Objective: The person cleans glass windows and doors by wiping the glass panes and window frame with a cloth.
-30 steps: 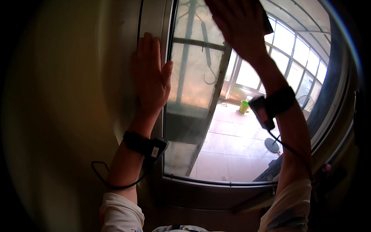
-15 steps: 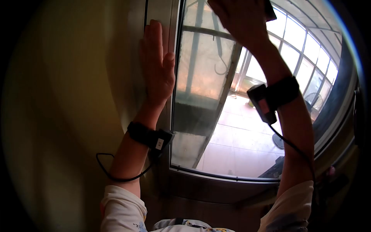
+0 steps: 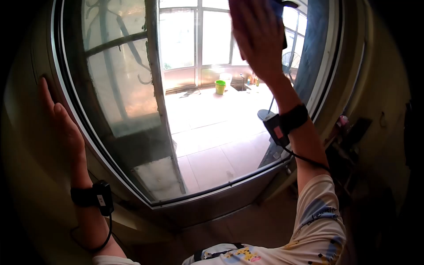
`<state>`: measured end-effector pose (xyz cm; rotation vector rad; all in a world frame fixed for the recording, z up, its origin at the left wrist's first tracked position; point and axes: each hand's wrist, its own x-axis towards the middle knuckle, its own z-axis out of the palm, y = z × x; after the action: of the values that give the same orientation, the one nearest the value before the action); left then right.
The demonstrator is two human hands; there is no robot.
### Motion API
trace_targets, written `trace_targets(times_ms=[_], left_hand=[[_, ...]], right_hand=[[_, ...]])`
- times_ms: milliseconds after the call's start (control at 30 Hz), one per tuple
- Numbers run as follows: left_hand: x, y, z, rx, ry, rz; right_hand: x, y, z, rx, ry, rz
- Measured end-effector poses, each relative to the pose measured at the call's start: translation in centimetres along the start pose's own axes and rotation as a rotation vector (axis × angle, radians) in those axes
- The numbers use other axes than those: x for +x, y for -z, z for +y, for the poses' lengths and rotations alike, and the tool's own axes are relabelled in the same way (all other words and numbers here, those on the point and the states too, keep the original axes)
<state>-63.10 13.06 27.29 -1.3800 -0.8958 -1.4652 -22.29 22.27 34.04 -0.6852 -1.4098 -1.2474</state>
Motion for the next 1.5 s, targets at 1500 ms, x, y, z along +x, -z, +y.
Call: trace_targets(times_ms=[1500], left_hand=[[0.5, -0.4, -0.4, 0.214, -0.061, -0.084]], right_hand=[[-17.2, 0.3, 17.4, -0.376, 0.126, -0.083]])
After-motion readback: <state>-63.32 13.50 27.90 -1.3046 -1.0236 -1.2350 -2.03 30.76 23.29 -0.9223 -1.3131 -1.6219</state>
